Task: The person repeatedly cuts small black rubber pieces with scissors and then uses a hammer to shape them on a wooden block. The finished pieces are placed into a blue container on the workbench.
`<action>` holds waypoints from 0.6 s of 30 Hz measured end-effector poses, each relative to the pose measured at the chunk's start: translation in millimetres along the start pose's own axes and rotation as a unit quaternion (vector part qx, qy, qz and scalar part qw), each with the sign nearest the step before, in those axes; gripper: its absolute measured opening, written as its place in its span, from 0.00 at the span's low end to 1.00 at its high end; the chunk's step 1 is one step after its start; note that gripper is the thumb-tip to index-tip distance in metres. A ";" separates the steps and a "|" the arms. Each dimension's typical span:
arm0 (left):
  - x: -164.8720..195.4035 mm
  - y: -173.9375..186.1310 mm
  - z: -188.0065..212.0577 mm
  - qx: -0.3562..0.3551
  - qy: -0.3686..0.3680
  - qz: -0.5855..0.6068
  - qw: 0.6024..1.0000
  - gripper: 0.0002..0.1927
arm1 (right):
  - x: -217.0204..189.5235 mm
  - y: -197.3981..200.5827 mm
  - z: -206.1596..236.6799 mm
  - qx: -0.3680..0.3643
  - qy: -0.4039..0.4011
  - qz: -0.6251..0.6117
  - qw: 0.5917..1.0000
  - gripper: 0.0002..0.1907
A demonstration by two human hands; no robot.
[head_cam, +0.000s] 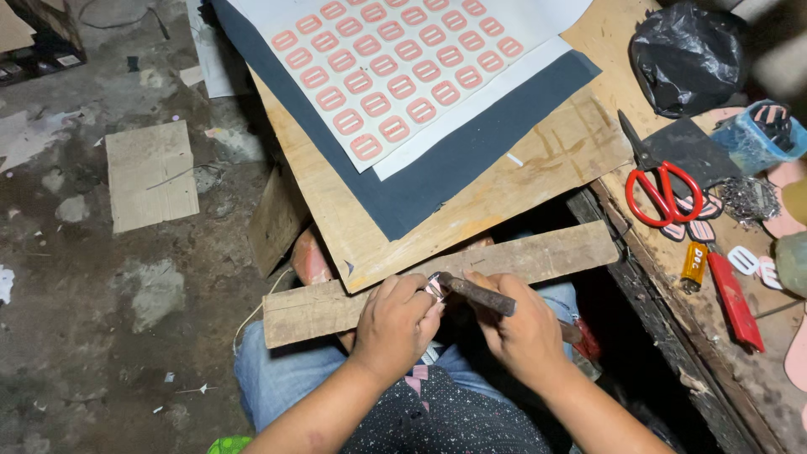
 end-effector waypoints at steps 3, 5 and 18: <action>1.1 -1.0 -0.2 0.024 -0.006 -0.009 1.000 0.08 | 0.9 0.7 0.6 0.001 -0.005 0.011 1.000 0.25; 1.4 -1.1 0.7 0.027 0.003 -0.001 1.000 0.12 | 0.5 0.8 2.9 0.006 -0.010 0.003 1.000 0.24; -5.0 -9.7 6.8 0.026 0.033 0.003 0.999 0.18 | 22.2 -12.5 16.7 -0.030 -0.043 -0.138 0.989 0.19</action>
Point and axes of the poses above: each hand's wrist, its own z-axis away from the middle knuckle, its own y-axis out of the back of the hand, x = y × z, the point moved 1 cm from there along -z, towards the middle knuckle, and after that the axes turned 14 degrees about -z, right-handed, at the moved point
